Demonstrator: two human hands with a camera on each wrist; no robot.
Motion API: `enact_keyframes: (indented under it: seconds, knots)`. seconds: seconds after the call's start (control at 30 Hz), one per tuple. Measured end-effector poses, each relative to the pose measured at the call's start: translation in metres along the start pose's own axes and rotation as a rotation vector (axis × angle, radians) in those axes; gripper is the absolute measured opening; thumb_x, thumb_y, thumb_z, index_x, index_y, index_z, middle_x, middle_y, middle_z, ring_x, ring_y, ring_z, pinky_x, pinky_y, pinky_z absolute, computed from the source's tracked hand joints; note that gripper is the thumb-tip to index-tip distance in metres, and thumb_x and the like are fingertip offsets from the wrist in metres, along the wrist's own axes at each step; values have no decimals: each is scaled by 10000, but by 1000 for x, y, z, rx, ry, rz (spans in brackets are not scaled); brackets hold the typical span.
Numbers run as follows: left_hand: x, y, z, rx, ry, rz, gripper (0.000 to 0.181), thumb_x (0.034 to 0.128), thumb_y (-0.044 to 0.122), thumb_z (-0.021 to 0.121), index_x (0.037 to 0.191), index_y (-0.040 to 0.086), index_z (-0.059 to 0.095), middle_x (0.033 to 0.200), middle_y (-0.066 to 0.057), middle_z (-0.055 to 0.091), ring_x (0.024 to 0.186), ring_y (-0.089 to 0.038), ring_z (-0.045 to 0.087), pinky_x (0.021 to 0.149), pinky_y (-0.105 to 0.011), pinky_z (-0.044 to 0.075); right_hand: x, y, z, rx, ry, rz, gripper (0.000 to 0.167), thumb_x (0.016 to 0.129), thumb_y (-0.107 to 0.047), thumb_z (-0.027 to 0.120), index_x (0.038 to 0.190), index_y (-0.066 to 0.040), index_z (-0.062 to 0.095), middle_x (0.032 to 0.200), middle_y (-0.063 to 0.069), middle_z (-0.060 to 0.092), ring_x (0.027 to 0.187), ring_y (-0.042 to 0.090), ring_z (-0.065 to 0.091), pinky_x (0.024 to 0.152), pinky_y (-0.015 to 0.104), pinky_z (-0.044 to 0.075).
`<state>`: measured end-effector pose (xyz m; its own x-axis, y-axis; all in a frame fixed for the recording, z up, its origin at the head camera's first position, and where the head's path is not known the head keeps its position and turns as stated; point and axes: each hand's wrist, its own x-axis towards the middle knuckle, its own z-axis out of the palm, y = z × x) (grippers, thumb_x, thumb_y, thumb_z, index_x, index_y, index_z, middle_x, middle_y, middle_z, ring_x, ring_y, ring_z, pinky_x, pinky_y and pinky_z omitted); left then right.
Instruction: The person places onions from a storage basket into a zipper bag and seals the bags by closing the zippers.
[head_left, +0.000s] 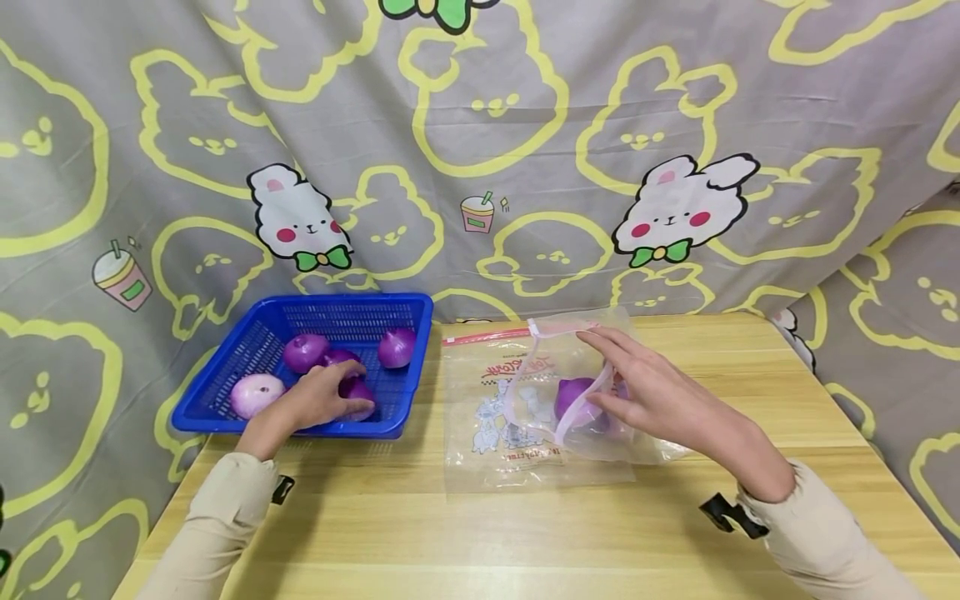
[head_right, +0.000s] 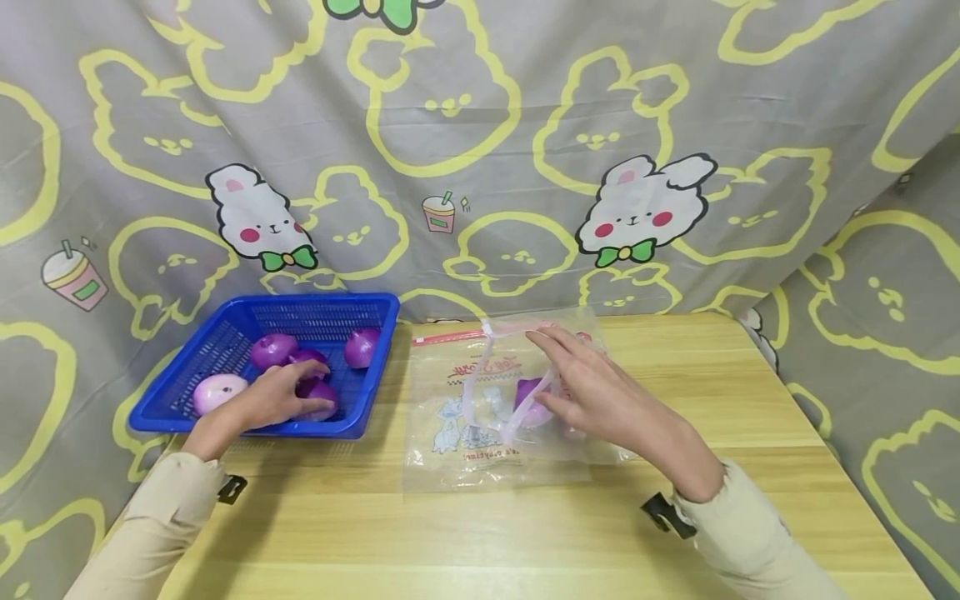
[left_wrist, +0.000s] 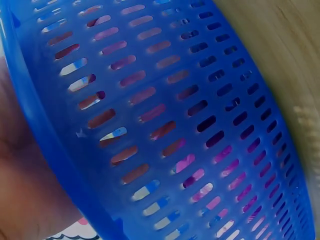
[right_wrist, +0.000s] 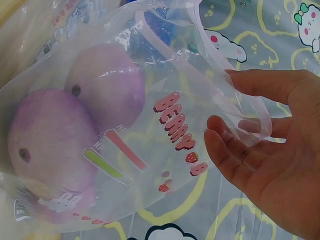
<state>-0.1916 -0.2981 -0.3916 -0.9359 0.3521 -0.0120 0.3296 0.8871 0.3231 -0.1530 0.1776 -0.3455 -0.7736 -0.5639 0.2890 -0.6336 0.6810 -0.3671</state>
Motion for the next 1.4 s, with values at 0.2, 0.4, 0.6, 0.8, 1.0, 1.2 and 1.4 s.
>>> enact_keyframes:
  seconds: [0.2, 0.4, 0.6, 0.8, 1.0, 1.2, 1.4]
  knots:
    - [-2, 0, 0, -37, 103, -32, 547, 837, 361, 807, 1165, -23, 598, 922, -108, 679, 794, -223, 622, 717, -413, 508, -2, 2, 0, -6, 4, 5, 806, 844, -161, 804, 1505, -9, 369, 1536, 227, 367, 1367, 396, 418, 1058, 541, 411]
    - [-6, 2, 4, -55, 153, -1, 552, 843, 377, 800, 1184, 10, 568, 985, -130, 680, 839, -242, 641, 749, -427, 524, -2, 3, 1, -3, 0, 6, 800, 850, -164, 798, 1508, -16, 368, 1539, 229, 359, 1381, 403, 397, 1067, 551, 397]
    - [-7, 3, 8, -42, 257, 54, 548, 857, 343, 793, 1252, 47, 555, 1097, -181, 664, 982, -352, 637, 814, -525, 542, -2, 3, 1, -7, 2, 4, 796, 848, -160, 797, 1502, -3, 372, 1532, 236, 365, 1368, 409, 412, 1063, 554, 400]
    - [-9, 3, 9, -51, 358, 60, 558, 849, 340, 800, 1275, 69, 562, 1136, -203, 670, 995, -359, 658, 810, -547, 555, -2, 3, 1, -3, -1, 5, 789, 850, -158, 794, 1499, 2, 375, 1527, 238, 373, 1378, 412, 397, 1074, 560, 384]
    - [-10, 8, 14, -90, 512, 126, 609, 819, 296, 834, 1310, 50, 569, 1222, -190, 656, 1028, -333, 665, 835, -515, 558, -3, 3, 1, -2, -7, 4, 790, 852, -158, 792, 1502, -1, 370, 1536, 227, 365, 1383, 398, 395, 1079, 552, 383]
    - [-8, 20, 15, -76, 640, 229, 685, 766, 193, 874, 1350, 21, 560, 1327, -201, 607, 1190, -367, 600, 942, -532, 499, -4, 3, 1, -7, 0, 7, 789, 848, -156, 795, 1497, 1, 375, 1535, 231, 364, 1364, 395, 418, 1067, 552, 397]
    - [-11, 32, 14, -101, 663, 239, 713, 764, 147, 872, 1383, 32, 538, 1359, -188, 591, 1190, -362, 603, 918, -523, 515, -4, 3, 1, -11, -2, 6, 789, 852, -160, 792, 1501, -7, 370, 1541, 226, 358, 1369, 393, 414, 1073, 553, 389]
